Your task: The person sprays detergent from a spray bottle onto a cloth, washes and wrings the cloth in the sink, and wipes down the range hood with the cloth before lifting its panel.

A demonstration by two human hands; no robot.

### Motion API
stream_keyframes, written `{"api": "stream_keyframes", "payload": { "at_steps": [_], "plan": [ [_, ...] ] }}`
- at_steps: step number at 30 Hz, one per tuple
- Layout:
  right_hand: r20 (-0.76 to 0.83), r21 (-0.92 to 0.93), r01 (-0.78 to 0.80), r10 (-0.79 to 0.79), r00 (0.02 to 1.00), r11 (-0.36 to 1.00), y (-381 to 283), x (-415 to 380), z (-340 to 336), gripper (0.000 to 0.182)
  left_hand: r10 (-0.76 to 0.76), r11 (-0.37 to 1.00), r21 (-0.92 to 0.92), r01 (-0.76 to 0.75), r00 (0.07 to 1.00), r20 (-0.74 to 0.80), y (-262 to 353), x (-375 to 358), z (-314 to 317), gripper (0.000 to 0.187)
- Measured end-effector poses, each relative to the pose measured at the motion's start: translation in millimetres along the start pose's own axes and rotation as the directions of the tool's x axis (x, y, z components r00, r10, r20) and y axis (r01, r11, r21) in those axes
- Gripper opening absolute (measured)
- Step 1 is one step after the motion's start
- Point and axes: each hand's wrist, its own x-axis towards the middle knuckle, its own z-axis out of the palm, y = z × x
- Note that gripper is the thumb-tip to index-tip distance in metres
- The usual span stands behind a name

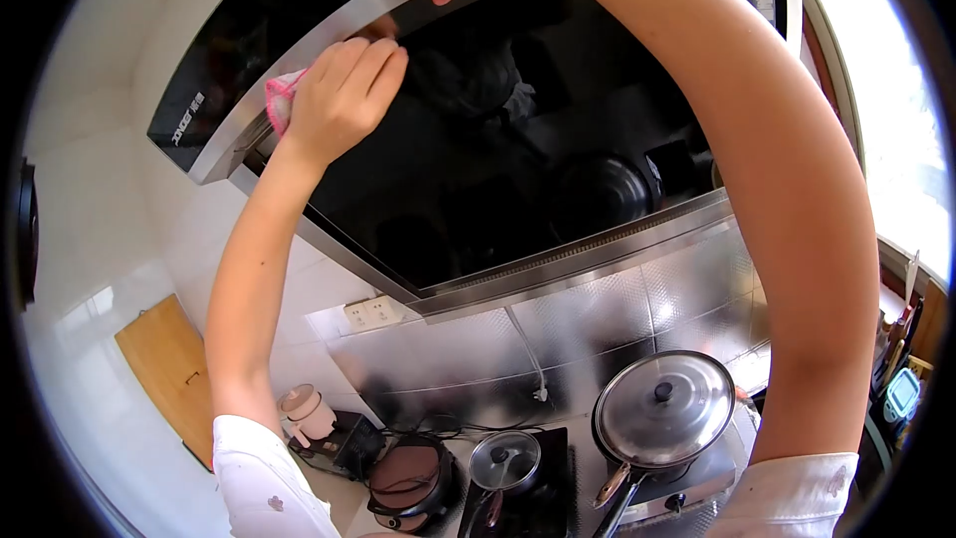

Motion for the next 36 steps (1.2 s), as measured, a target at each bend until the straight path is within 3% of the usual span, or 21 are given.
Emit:
{"api": "stream_keyframes", "payload": {
  "at_steps": [6,10,14,17,22,28,30,36],
  "plan": [
    [-0.095,-0.017,-0.019,0.017,0.995,1.000,0.3,-2.0,11.6,0.100,0.011,0.994,0.105,-0.014,0.999,0.033,-20.2,-49.9,-33.5,0.018],
    [-0.143,-0.065,-0.045,0.035,0.989,0.997,-1.3,-2.9,16.4,0.101,0.038,0.999,0.020,-0.039,0.996,0.080,-17.3,-25.4,-23.0,0.017],
    [-0.116,-0.054,-0.017,0.011,0.993,0.998,1.5,-1.3,10.4,0.102,0.086,0.995,0.042,-0.086,0.996,-0.001,-11.5,5.1,-7.0,0.015],
    [-0.054,0.062,-0.030,0.033,0.998,0.998,0.5,-1.0,3.8,0.100,0.059,0.997,0.043,-0.061,0.997,0.042,-16.3,-8.9,-19.3,0.016],
    [-0.037,0.010,-0.025,0.026,0.999,1.000,-1.5,0.8,3.2,0.100,0.005,0.989,0.148,-0.010,0.999,0.033,-25.2,-51.4,-42.8,0.015],
    [0.010,-0.009,-0.039,0.039,0.999,0.999,-4.0,6.2,-5.9,0.099,0.053,0.999,0.003,-0.053,0.998,-0.025,-7.2,20.7,-5.2,0.014],
    [0.045,0.081,-0.047,0.043,0.998,0.996,-3.4,6.9,-10.6,0.098,0.050,0.999,0.022,-0.049,0.998,-0.036,-10.4,14.7,-8.9,0.013],
    [0.076,0.072,-0.063,0.058,0.995,0.995,-7.3,9.0,-16.9,0.098,0.050,0.986,0.163,-0.044,0.998,-0.034,-26.9,-49.2,-33.0,0.011]
  ]
}}
